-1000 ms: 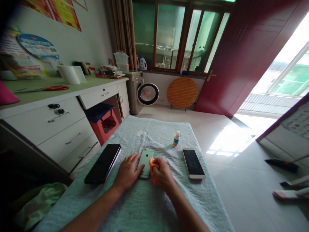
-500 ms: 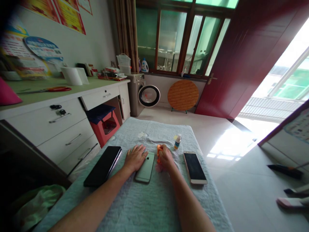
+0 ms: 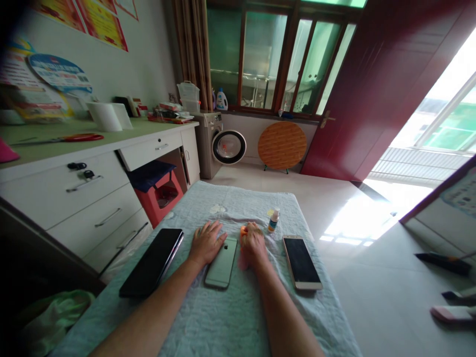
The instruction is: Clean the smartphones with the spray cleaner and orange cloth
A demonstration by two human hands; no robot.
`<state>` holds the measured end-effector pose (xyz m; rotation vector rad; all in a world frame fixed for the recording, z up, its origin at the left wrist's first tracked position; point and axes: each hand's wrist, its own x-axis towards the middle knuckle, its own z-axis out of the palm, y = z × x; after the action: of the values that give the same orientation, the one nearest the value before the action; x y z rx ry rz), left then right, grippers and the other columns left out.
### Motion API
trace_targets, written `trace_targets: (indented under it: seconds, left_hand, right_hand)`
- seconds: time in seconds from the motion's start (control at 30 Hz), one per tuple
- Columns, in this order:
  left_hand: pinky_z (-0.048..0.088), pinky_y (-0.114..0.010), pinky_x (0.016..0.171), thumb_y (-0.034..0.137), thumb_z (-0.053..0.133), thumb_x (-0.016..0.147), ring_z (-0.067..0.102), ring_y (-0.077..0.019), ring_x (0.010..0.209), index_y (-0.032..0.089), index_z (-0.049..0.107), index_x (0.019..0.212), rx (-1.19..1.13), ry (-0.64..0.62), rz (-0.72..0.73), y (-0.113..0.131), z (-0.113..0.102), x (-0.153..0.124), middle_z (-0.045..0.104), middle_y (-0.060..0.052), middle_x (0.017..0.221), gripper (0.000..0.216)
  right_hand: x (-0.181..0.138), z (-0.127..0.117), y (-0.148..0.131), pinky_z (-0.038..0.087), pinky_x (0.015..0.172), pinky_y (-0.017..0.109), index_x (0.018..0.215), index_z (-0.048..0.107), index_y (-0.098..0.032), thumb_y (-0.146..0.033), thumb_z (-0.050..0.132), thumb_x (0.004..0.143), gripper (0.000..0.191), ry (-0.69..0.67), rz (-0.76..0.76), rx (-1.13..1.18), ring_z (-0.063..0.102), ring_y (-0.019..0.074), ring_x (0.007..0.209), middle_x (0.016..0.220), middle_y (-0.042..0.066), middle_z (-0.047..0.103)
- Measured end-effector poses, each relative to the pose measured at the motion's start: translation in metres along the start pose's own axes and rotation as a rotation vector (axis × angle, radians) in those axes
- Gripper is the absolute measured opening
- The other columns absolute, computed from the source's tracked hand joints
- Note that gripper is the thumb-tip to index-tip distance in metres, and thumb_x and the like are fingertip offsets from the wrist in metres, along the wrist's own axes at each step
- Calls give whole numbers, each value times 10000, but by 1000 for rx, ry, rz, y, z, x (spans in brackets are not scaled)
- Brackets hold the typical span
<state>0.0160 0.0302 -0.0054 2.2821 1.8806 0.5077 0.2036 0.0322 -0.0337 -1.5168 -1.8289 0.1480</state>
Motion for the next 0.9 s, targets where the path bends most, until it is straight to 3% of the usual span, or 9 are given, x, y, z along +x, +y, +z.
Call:
trace_targets:
  seconds: [0.3, 0.5, 0.63, 0.9]
  left_hand:
    - [274, -566, 1053, 643, 419, 884, 293, -421, 1371, 232, 509, 1368, 74, -13, -168, 13, 8, 13, 384, -151, 1510, 641]
    - [356, -586, 981, 580, 439, 881, 412, -407, 1267, 272, 561, 1302, 37, 13, -294, 22, 4, 39, 473, -129, 1435, 536]
    - [282, -610, 1058, 493, 468, 887, 325, -388, 1352, 248, 552, 1306, 49, 27, -276, 20, 10, 56, 457, -112, 1449, 492]
    - [180, -626, 1110, 526, 495, 859, 219, -404, 1413, 285, 508, 1362, 0, -27, -264, 12, 16, 79, 368, -49, 1533, 558]
  right_hand:
    - [2, 11, 7, 260, 1102, 524, 903, 580, -182, -156, 479, 849, 117, 48, 0, -133, 390, 279, 1312, 1310, 145, 549]
    - [2, 17, 12, 311, 1081, 506, 883, 557, -194, -150, 476, 858, 95, 55, -29, -111, 440, 270, 1257, 1225, 153, 583]
    - [6, 18, 19, 321, 1068, 508, 867, 553, -193, -139, 474, 843, 99, 14, -40, -121, 447, 283, 1236, 1207, 165, 583]
    - [21, 11, 24, 317, 1088, 447, 869, 556, -189, -118, 442, 770, 167, -14, 25, 0, 471, 247, 1209, 1162, 129, 603]
